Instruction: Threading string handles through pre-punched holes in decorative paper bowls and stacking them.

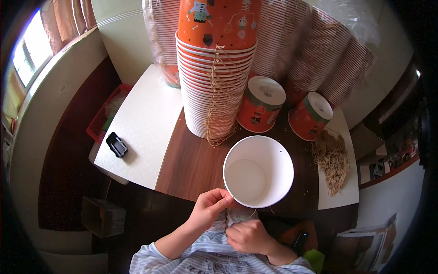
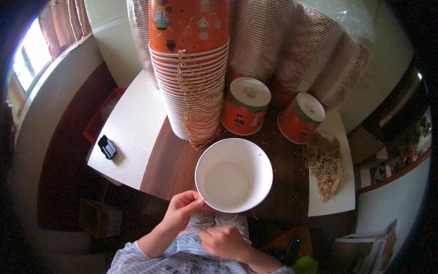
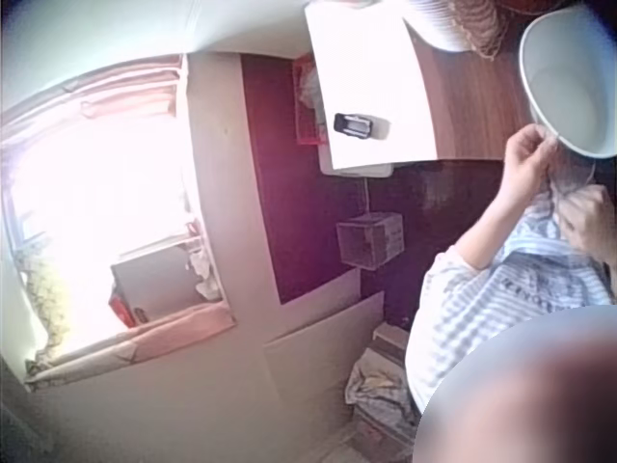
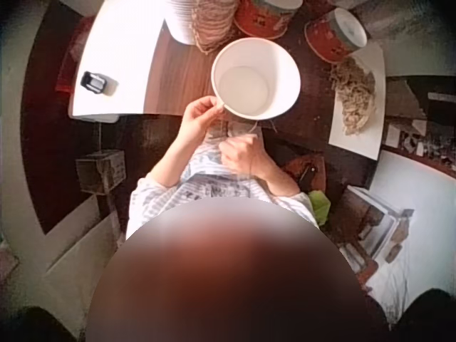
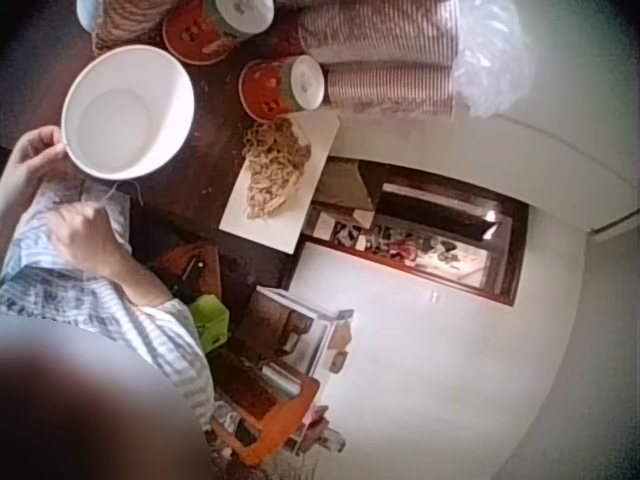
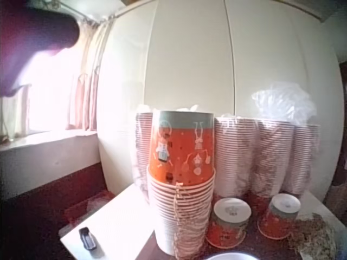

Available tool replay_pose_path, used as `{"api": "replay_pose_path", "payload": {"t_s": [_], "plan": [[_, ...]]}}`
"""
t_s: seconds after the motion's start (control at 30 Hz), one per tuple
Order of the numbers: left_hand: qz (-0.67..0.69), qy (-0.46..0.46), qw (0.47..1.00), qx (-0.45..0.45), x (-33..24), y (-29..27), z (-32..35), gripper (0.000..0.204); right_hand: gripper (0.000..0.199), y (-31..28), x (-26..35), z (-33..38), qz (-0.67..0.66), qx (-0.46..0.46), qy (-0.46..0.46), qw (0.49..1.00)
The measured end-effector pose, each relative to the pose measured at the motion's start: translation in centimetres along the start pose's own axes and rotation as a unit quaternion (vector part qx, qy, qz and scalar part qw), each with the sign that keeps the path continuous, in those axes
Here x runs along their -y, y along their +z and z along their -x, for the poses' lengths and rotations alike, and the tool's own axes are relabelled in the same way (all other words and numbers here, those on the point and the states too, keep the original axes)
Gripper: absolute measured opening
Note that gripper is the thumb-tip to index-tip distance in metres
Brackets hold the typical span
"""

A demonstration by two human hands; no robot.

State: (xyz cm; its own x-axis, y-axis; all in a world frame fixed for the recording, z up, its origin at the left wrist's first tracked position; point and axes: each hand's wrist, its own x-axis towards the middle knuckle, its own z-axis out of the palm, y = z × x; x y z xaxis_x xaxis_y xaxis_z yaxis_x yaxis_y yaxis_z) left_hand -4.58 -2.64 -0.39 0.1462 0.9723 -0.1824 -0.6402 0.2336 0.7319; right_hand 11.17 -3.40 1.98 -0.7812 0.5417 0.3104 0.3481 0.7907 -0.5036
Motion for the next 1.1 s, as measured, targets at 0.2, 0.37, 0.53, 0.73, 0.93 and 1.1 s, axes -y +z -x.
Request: {"api": "replay_pose_path", "payload": {"t_s": [0.2, 0.37, 0.53, 0.73, 0.93, 1.1], "plan": [[-0.203, 0.090, 0.973, -0.066, 0.2, -0.2, -0.1, 0.010, 0.014, 0.1, -0.5, -0.1, 0.037, -0.007, -0.003, 0.999], [-0.385, 0.131, 0.912, -0.055, -1.1, -0.1, 0.1, 0.010, 0.011, 0.0, -1.0, 0.4, 0.065, -0.004, 0.038, 0.997], [-0.574, 0.350, 0.732, -0.108, -1.7, 1.0, -0.2, 0.016, 0.013, 1.2, -0.7, 0.7, 0.048, -0.027, 0.028, 0.998], [-0.626, 0.429, 0.638, -0.128, -1.3, 1.5, -0.3, 0.018, 0.012, 1.1, -0.2, 0.4, 0.041, -0.014, 0.050, 0.998], [-0.637, 0.439, 0.619, -0.134, -1.2, 1.9, -0.5, 0.014, 0.012, 1.5, -0.3, 0.7, 0.074, -0.017, 0.036, 0.996], [-0.625, 0.414, 0.649, -0.127, -1.6, 2.2, -0.7, 0.012, 0.011, 1.4, -0.4, 0.3, 0.098, -0.016, -0.017, 0.995]]}}
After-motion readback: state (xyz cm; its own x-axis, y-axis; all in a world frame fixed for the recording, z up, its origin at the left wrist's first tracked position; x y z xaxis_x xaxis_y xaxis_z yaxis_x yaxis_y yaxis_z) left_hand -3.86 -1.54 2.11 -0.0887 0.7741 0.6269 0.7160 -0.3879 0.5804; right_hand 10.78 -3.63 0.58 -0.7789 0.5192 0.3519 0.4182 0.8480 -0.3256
